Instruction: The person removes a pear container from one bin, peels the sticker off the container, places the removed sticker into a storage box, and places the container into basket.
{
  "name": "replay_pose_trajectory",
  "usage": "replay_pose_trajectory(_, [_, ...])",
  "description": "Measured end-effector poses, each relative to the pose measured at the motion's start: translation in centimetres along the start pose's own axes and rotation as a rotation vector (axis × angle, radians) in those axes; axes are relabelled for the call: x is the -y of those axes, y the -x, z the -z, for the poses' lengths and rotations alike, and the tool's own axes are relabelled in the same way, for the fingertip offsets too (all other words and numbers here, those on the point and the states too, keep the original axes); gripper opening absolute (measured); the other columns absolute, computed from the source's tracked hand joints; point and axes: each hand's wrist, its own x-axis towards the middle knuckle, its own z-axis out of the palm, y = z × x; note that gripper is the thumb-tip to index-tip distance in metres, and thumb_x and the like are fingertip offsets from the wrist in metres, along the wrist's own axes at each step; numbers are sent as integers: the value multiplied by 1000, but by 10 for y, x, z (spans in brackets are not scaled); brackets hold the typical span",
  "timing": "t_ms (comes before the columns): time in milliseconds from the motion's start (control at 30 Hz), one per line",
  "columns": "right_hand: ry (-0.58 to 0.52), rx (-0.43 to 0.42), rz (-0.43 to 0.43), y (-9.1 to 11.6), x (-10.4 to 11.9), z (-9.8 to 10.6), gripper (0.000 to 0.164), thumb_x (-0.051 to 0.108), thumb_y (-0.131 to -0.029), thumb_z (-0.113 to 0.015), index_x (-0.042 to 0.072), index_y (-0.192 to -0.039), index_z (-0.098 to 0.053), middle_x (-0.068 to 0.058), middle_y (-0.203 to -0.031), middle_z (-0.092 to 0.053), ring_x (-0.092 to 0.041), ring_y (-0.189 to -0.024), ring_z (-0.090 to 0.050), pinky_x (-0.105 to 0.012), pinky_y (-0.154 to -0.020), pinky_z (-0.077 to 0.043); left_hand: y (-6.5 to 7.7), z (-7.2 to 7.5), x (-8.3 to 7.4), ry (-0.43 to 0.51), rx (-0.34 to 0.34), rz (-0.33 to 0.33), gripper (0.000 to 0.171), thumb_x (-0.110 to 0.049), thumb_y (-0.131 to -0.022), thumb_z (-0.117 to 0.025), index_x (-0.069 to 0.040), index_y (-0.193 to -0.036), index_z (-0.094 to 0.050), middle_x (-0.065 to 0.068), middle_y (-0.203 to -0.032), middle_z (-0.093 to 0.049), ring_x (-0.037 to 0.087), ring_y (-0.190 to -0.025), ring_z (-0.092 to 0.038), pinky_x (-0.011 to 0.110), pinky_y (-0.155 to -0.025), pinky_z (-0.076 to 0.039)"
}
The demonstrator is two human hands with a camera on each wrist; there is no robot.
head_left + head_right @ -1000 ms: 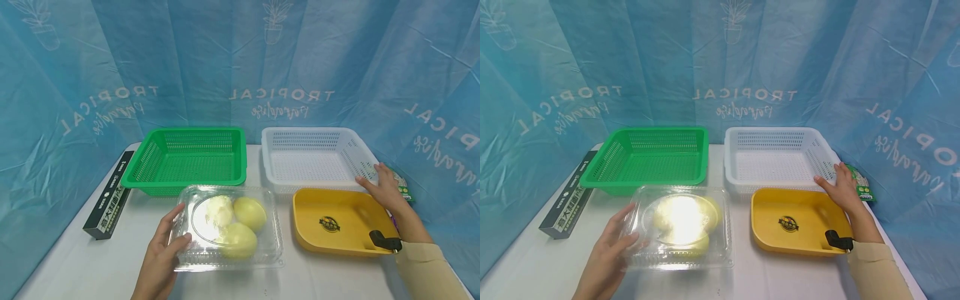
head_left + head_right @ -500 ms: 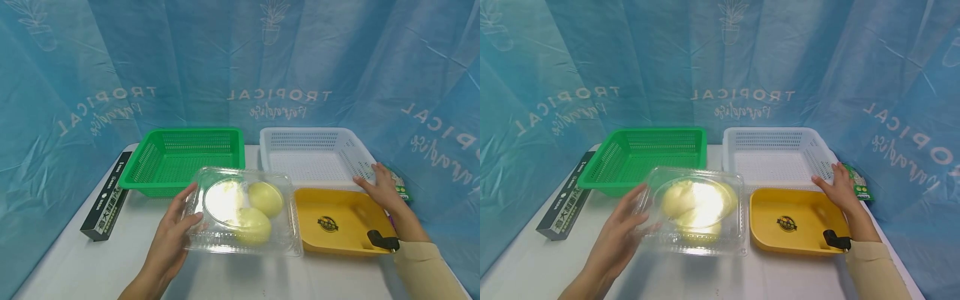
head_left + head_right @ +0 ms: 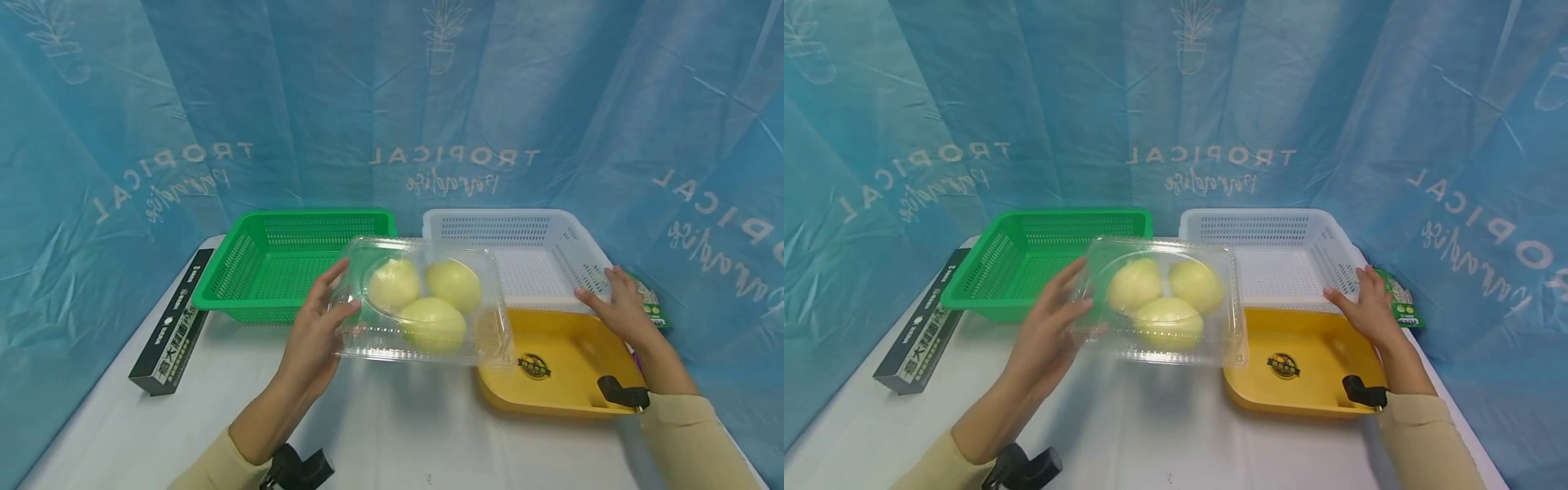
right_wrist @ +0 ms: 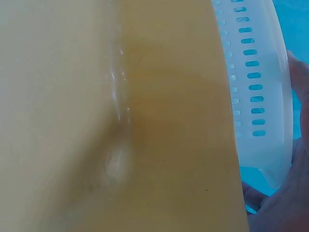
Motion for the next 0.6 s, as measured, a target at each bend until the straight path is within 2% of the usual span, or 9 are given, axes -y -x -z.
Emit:
replay_pose_trajectory(67, [-3,0,10,0,0,0,95,53,-91,-49,-7,-148,-1,-31,-152,15,-64,-131,1,-81,-95,-7,-9,-4,3,10,-2,1,60,-3,-92,-50,-34,-141,-36,-9,-156,-11,23,-144,-14,30,-88,-47])
replay_pose_trajectory(133, [-2,2,14,-1,-1,0,95,53,-91,-48,-7,-148,-1,-32,-152,14,-64,-131,1,-81,-95,-7,-17,-9,7,16,-2,-5,60,-4,-92,-51,-35,-141,-37,-7,-156,-12,27,-143,-19,47,-98,-45])
replay_pose_trajectory(167, [-2,3,14,-1,-2,0,95,53,-92,-48,-8,-148,-1,-32,-152,14,-64,-132,1,-81,-95,-7,-22,-11,9,18,-4,-5,60,-5,-92,-52,-35,-141,-37,-7,-156,-13,28,-142,-20,52,-100,-42])
replay_pose_trajectory(300, [2,7,10,-1,-4,-1,96,54,-92,-47,-8,-147,-1,-32,-152,14,-64,-132,2,-80,-96,-7,-39,-22,17,25,-24,1,60,-8,-91,-55,-35,-141,-38,-8,-156,-16,31,-142,-22,60,-103,-36])
replay_pose_trajectory(433, [-3,-2,17,-1,-2,-2,95,53,-92,-49,-9,-147,-2,-33,-152,12,-64,-132,1,-80,-96,-7,-54,-32,23,39,-51,0,59,-7,-91,-55,-35,-140,-39,-8,-156,-18,31,-141,-25,62,-101,-37])
replay_pose_trajectory(600, [11,-23,31,-1,-2,-1,93,51,-92,-49,-10,-147,-4,-34,-152,10,-64,-132,-1,-79,-97,-8,-69,-45,27,41,-81,-1,56,-7,-89,-55,-40,-133,-45,-9,-155,-22,24,-137,-30,48,-91,-44])
